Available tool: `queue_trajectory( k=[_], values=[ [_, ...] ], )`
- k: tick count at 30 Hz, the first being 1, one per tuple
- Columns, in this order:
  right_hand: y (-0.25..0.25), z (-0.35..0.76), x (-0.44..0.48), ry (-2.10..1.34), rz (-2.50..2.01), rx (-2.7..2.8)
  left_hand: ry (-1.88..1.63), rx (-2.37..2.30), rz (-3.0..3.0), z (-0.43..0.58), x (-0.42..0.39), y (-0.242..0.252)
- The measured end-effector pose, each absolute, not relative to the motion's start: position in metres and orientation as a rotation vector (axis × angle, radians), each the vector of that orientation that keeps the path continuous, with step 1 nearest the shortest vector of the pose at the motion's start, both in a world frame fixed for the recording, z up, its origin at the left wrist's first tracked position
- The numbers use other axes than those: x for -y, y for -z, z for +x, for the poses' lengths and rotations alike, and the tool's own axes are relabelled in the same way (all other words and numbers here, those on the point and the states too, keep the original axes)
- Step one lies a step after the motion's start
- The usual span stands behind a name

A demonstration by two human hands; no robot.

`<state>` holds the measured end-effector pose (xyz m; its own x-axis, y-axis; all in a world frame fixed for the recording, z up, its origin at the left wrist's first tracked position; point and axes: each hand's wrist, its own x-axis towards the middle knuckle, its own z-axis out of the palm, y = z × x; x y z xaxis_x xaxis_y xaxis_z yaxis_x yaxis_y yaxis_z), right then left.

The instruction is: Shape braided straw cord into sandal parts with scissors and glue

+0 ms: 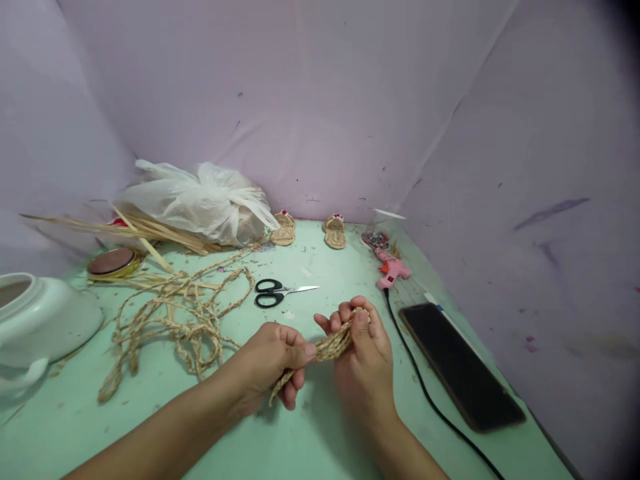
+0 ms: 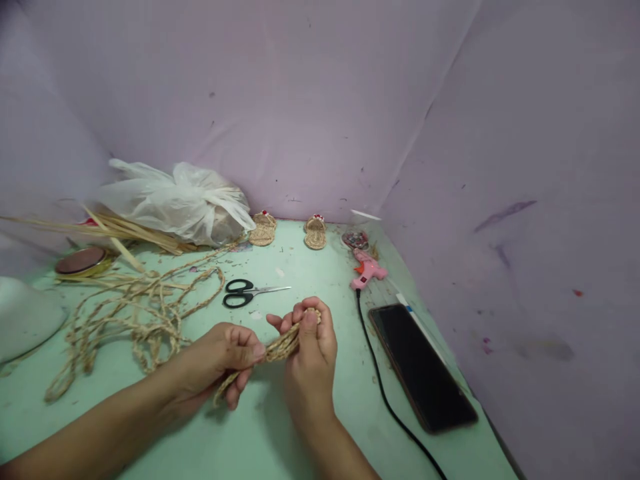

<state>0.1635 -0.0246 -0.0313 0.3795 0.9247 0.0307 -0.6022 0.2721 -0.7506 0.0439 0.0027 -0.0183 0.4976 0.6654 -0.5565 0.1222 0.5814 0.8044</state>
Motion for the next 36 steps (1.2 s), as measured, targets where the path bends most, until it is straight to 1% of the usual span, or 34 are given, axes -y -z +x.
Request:
queue_trajectory(
  k=[5,9,16,22,24,26,28,30,31,33,36],
  values=[
    [0.026,0.164,0.024,-1.171,-0.661,0.373,-0.338,-0.885,0.812,0.041,-0.003,0.022],
    [0.025,0.164,0.025,-1.209,-0.611,0.329,-0.305,-0.763,0.876,0.041,-0.002,0.023],
    [0.026,0.168,0.024,-1.281,-0.568,0.299,-0.376,-0.985,1.252,0.043,-0.001,0.020],
    [0.031,0.177,0.016,-1.301,-0.713,0.381,-0.376,-1.083,1.281,0.041,-0.005,0.014],
    [0.030,0.183,0.016,-1.159,-0.908,0.517,-0.371,-1.108,1.291,0.040,-0.006,0.013],
    [0.025,0.190,0.019,-0.833,-1.140,0.832,-0.379,-1.148,1.306,0.038,-0.009,0.012],
    [0.020,0.193,0.024,-0.452,-1.246,1.355,-0.384,-1.198,1.329,0.036,-0.011,0.011],
    [0.018,0.189,0.028,-0.223,-1.200,1.918,-0.378,-1.229,1.369,0.034,-0.012,0.008],
    [0.019,0.186,0.030,-0.167,-1.176,2.117,-0.372,-1.227,1.398,0.034,-0.012,0.006],
    [0.025,0.177,0.032,-0.134,-1.164,2.330,-0.354,-1.209,1.438,0.033,-0.012,0.003],
    [0.039,0.171,0.032,-0.205,-1.190,2.361,-0.279,-1.145,1.407,0.030,-0.012,0.000]
  ],
)
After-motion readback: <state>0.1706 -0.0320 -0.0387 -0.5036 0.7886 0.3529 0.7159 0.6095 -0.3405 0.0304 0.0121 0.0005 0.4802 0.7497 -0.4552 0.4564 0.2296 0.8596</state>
